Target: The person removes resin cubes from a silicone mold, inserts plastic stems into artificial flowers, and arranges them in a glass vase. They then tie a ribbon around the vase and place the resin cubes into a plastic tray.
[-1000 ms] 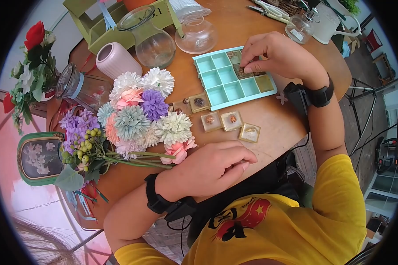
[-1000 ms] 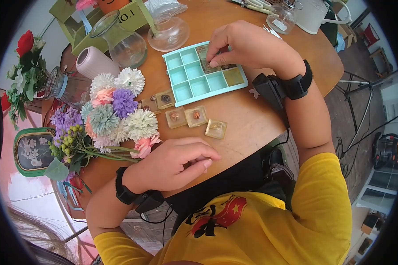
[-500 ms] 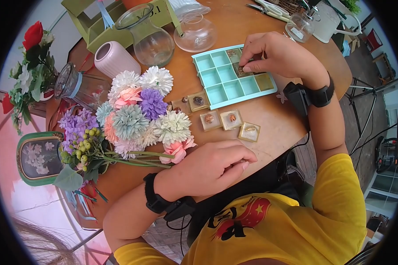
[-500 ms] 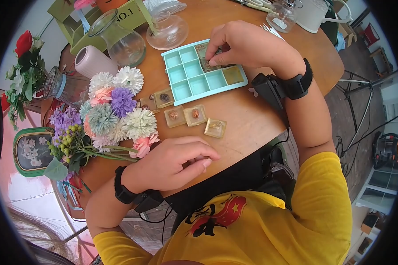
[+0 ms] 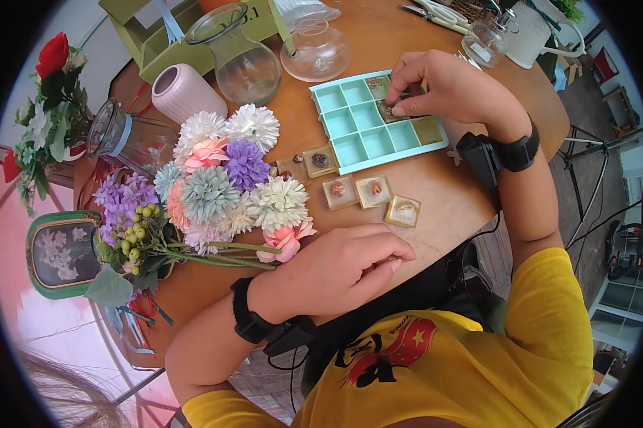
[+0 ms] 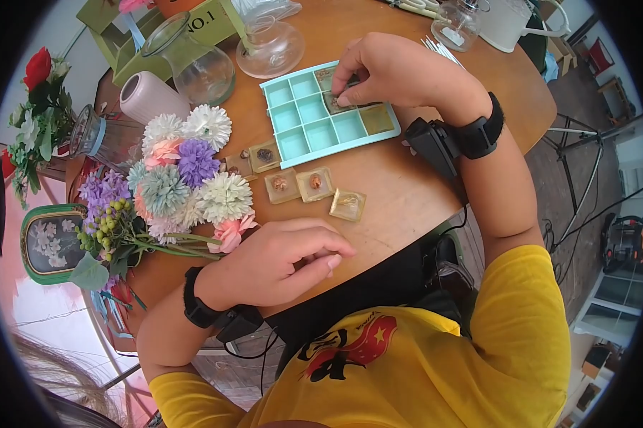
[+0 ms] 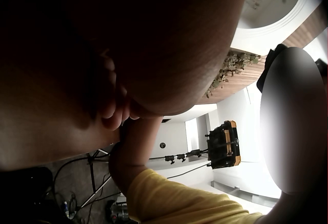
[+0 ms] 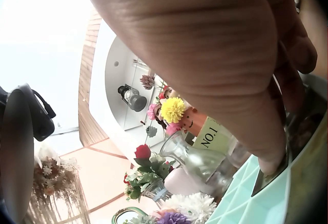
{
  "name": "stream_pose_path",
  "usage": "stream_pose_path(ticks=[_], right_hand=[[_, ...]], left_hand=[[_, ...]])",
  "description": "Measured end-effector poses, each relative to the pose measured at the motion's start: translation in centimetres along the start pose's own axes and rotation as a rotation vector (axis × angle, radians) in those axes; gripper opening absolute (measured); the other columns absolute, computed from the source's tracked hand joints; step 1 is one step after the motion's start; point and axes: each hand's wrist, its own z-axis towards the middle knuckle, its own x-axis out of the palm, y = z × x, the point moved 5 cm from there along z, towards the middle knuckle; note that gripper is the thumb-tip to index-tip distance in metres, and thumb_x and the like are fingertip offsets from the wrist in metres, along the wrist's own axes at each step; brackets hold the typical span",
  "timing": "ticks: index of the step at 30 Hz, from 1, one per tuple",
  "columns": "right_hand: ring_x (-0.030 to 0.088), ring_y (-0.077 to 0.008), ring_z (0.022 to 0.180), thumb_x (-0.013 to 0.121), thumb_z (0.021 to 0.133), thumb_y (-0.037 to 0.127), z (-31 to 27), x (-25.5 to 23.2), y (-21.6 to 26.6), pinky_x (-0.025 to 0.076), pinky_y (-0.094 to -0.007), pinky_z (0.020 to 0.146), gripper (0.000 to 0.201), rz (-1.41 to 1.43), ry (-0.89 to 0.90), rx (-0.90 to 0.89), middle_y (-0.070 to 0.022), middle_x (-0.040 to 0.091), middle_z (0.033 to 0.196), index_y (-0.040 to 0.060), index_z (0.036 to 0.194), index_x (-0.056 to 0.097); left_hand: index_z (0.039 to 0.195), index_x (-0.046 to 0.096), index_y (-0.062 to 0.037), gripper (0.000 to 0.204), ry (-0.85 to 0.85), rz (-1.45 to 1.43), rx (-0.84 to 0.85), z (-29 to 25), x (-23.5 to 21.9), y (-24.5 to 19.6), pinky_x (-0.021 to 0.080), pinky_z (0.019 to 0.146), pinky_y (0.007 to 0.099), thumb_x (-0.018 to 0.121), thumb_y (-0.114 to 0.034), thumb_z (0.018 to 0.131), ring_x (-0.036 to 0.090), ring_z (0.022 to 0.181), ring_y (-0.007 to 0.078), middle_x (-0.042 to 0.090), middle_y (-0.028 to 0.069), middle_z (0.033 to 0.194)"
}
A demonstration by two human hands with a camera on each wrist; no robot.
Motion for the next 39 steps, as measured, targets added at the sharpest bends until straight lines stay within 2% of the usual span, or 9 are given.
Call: stream_pose_path(ticks=[21,24,27,30,33,39], right_hand=[[0.064,-0.0234,0.082,0.079,0.084,0.021,-0.2,0.0,0.4,0.053,-0.0364,0.076,0.02,-0.033,0.003,0.014,-0.0096,0.069,0.091,0.0068,0.099,0.078],[0.065,-0.0254,0.084,0.078,0.085,0.016,-0.5,-0.1,1.1,0.054,-0.0375,0.076,0.021,-0.088,-0.048,-0.13,-0.0095,0.069,0.095,0.0068,0.103,0.077],[0.063,-0.0282,0.093,0.078,0.081,0.009,-1.9,0.3,5.4,0.053,-0.0381,0.081,0.028,0.15,0.185,-0.343,-0.0091,0.066,0.102,0.0073,0.109,0.075],[0.06,-0.0291,0.105,0.078,0.078,0.003,-2.6,2.1,6.8,0.051,-0.0381,0.088,0.037,0.076,0.228,-0.563,-0.0083,0.064,0.107,0.0084,0.114,0.074],[0.055,-0.0285,0.11,0.078,0.072,-0.001,-2.7,3.5,6.6,0.045,-0.0396,0.097,0.045,0.102,0.311,-0.57,-0.0053,0.061,0.113,0.011,0.116,0.076],[0.054,-0.0298,0.108,0.079,0.075,0.002,-2.5,4.0,6.8,0.044,-0.0403,0.098,0.044,0.027,0.283,-0.609,-0.0058,0.06,0.109,0.0111,0.118,0.074]], left_hand=[[0.113,0.068,-0.0026,0.017,-0.001,0.003,0.0,0.0,0.0,0.0,0.054,0.075,0.0343,0.062,-0.007,0.099,0.068,0.085,0.0246,0.069,0.0102,0.1],[0.113,0.068,-0.0027,0.017,0.001,0.0,-0.008,0.0,0.1,0.0,0.054,0.076,0.0346,0.062,-0.007,0.098,0.068,0.085,0.0251,0.069,0.0104,0.1],[0.113,0.068,-0.0027,0.017,-0.011,-0.006,0.009,0.0,0.1,0.1,0.054,0.077,0.0353,0.062,-0.007,0.098,0.068,0.086,0.0264,0.069,0.0108,0.101],[0.113,0.068,-0.0026,0.016,-0.017,-0.016,0.013,0.0,0.0,0.1,0.054,0.078,0.0363,0.062,-0.007,0.098,0.068,0.087,0.028,0.069,0.0112,0.101],[0.112,0.068,-0.0027,0.016,-0.001,-0.005,-0.007,0.0,-0.1,-0.1,0.054,0.078,0.0368,0.062,-0.008,0.098,0.068,0.088,0.0285,0.069,0.0113,0.1],[0.112,0.068,-0.0029,0.016,-0.001,-0.002,-0.004,0.0,0.0,0.0,0.054,0.078,0.0368,0.062,-0.008,0.098,0.068,0.088,0.0283,0.069,0.0111,0.1]])
